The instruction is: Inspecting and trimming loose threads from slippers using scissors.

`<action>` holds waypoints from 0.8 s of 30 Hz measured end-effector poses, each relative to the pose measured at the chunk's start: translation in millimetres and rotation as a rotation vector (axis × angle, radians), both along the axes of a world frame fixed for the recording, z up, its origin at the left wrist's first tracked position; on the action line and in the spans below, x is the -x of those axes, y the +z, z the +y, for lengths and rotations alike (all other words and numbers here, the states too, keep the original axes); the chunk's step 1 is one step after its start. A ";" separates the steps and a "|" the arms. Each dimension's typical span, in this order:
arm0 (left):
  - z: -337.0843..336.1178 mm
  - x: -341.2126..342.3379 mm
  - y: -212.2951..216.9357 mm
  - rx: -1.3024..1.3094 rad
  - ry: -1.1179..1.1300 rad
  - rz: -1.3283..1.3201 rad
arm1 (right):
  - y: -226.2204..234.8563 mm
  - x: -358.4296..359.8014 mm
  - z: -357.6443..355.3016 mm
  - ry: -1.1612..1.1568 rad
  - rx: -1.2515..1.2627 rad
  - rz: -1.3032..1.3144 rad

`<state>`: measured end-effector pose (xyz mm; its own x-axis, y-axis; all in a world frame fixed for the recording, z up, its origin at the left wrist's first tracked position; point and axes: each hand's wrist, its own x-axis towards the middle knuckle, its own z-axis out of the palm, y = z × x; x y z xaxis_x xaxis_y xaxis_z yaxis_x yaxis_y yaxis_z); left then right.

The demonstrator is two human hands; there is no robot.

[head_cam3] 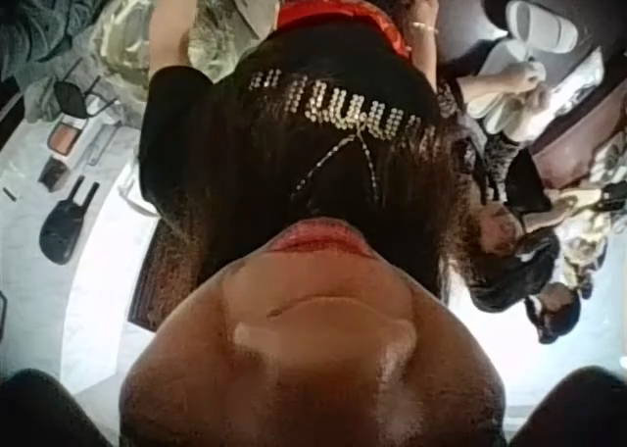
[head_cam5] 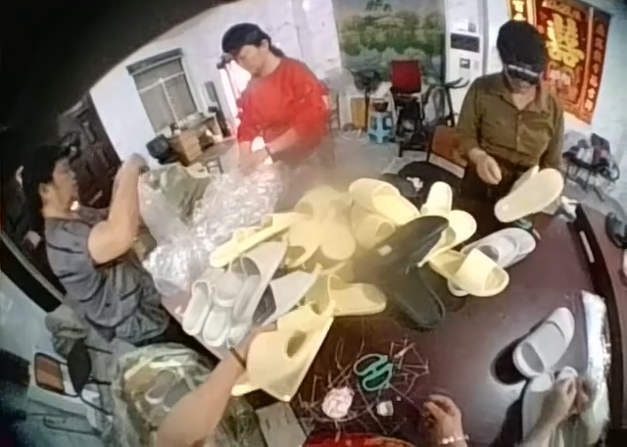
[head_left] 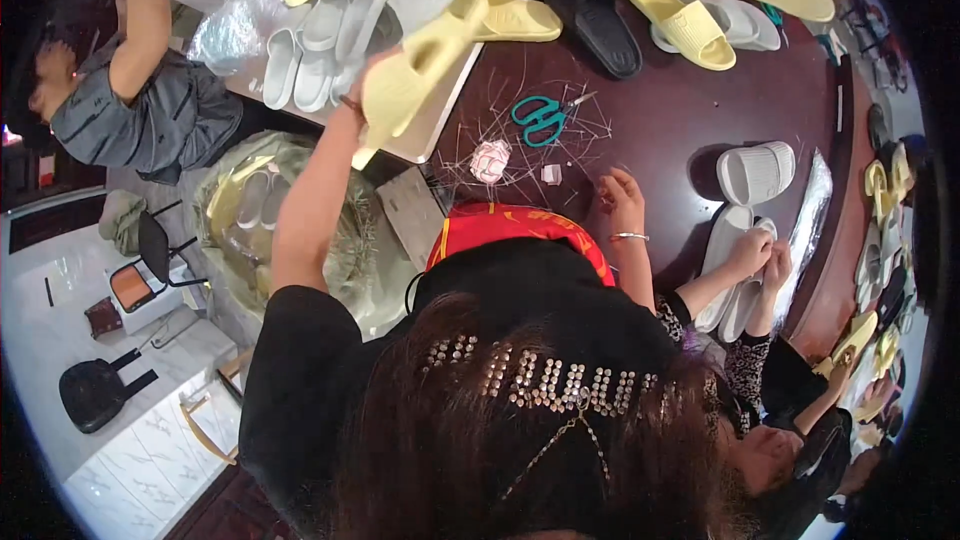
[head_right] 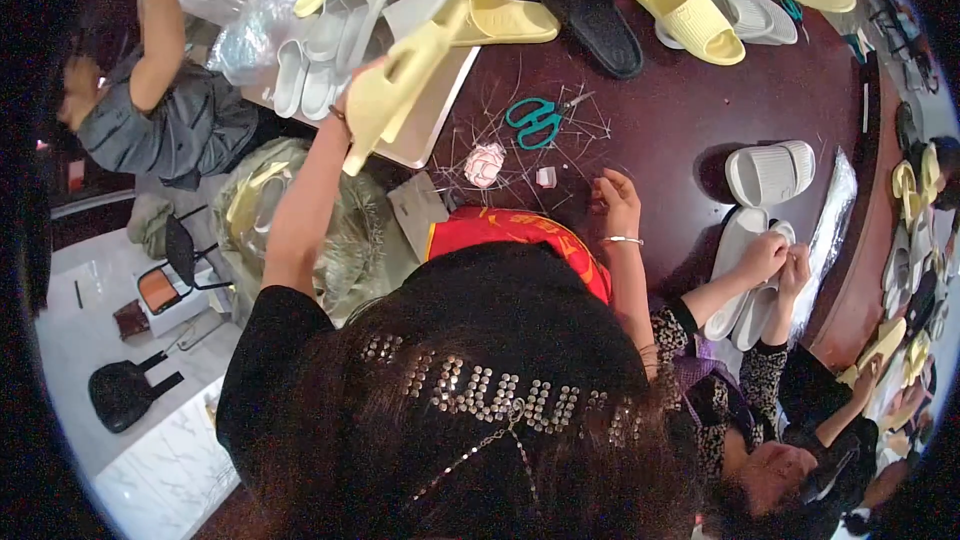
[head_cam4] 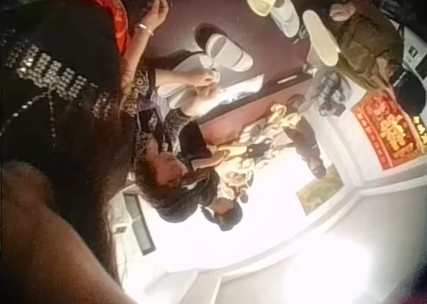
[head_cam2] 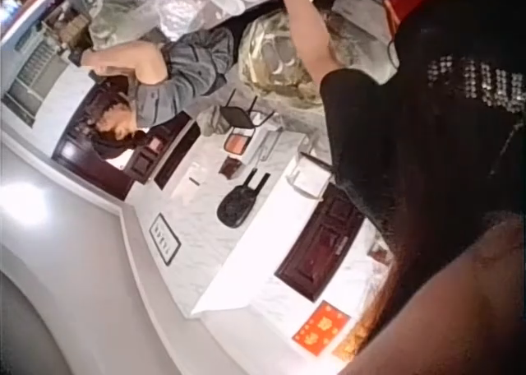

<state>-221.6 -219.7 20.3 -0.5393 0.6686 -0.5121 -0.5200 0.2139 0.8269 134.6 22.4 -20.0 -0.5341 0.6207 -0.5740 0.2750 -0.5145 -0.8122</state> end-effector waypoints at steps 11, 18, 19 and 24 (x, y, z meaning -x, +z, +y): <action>135.6 -104.0 69.4 -0.733 0.191 -0.241 | 67.1 11.2 -9.2 0.126 -0.167 0.292; 240.4 -213.0 -6.4 -0.263 0.154 0.571 | 58.5 6.0 11.8 -0.125 -0.243 0.354; 243.5 -222.9 1.5 -0.050 -0.070 0.676 | 38.7 -6.6 25.9 -0.186 -0.233 0.308; 234.5 -233.3 -48.0 -0.122 -0.722 0.743 | -24.6 -75.2 87.5 -0.346 -0.361 0.071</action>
<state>11.7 14.8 -27.7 -0.1423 0.9823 -0.1219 0.3472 0.1649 0.9232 209.9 109.9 -44.6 -0.2917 0.9205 -0.2599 0.0759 -0.2486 -0.9656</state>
